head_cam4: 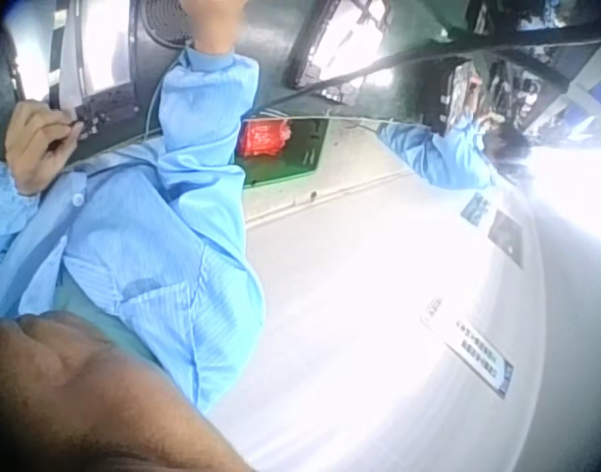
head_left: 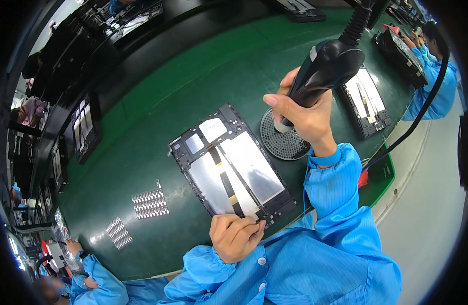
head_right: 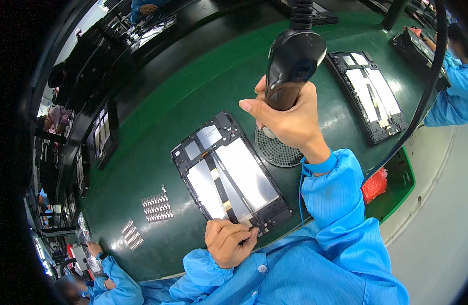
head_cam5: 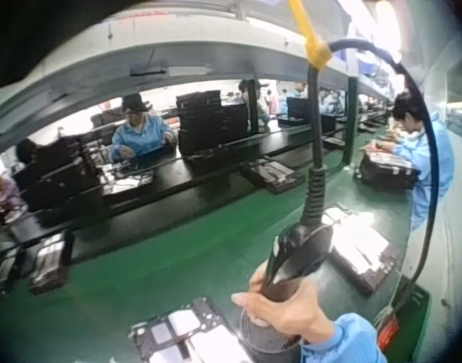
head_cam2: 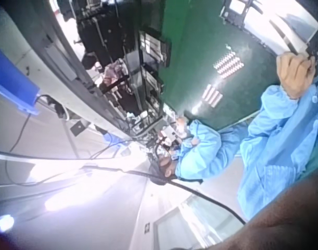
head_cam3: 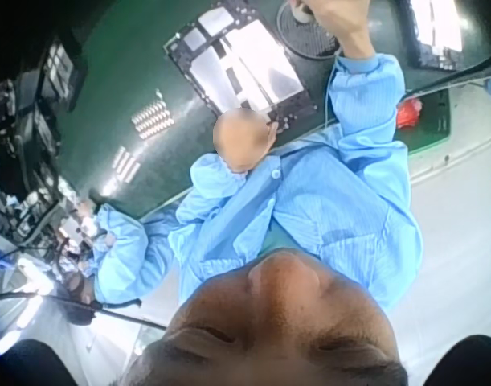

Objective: Assembling electronic screen components using an electric screwdriver at a manufacturing workbench.

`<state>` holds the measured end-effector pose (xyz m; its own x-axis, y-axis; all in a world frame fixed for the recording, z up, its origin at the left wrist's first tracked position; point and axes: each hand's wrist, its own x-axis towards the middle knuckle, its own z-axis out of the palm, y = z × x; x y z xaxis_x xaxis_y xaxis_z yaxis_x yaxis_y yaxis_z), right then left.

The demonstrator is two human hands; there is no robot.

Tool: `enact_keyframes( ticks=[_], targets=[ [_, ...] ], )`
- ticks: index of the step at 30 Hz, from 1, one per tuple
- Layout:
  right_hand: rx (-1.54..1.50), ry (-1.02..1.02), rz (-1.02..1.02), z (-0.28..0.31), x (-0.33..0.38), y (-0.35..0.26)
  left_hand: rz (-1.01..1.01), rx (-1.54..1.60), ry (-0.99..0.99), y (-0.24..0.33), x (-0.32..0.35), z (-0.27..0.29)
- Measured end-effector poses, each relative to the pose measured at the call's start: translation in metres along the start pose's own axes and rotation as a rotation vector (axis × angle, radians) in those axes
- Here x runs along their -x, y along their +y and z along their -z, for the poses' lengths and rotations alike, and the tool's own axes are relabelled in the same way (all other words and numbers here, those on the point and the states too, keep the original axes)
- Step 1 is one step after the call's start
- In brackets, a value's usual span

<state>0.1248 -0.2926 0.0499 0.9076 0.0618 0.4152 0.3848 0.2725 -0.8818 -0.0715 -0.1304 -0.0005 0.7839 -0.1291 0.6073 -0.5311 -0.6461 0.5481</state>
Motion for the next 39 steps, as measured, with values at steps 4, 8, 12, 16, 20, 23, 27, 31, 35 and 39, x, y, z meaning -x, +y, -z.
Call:
enact_keyframes(
  ticks=[4, 8, 12, 16, 20, 23, 27, 31, 35, 39],
  targets=[
    [0.015, -0.022, -0.031, -0.005, 0.0, 0.0, 0.03, 0.024, -0.021, 0.001, -0.003, 0.009],
    [0.038, 0.013, -0.063, -0.015, 0.003, 0.001, 0.147, 0.058, -0.062, -0.01, -0.008, 0.036],
    [0.108, 0.039, -0.007, -0.009, 0.009, 0.003, 0.578, 0.109, -0.014, -0.037, -0.01, 0.066],
    [0.133, 0.019, 0.063, -0.017, 0.008, -0.005, 0.809, 0.388, 0.129, -0.069, -0.004, 0.084],
    [-0.057, -0.04, 0.179, -0.044, 0.012, -0.026, 0.873, 0.611, 0.179, -0.082, -0.015, 0.082],
    [-0.223, -0.158, 0.085, -0.083, 0.025, -0.033, 0.892, 0.604, 0.1, -0.09, -0.027, 0.077],
    [-0.107, -0.283, -0.007, -0.122, 0.031, -0.023, 0.84, 0.587, 0.066, -0.095, -0.034, 0.074],
    [-0.062, -0.34, -0.009, -0.132, 0.027, -0.009, 0.852, 0.581, 0.087, -0.096, -0.029, 0.08],
    [-0.05, -0.359, -0.02, -0.134, 0.027, -0.003, 0.868, 0.607, 0.13, -0.097, -0.026, 0.081],
    [-0.012, -0.38, -0.024, -0.138, 0.028, -0.002, 0.882, 0.657, 0.147, -0.095, -0.025, 0.076]
  ],
)
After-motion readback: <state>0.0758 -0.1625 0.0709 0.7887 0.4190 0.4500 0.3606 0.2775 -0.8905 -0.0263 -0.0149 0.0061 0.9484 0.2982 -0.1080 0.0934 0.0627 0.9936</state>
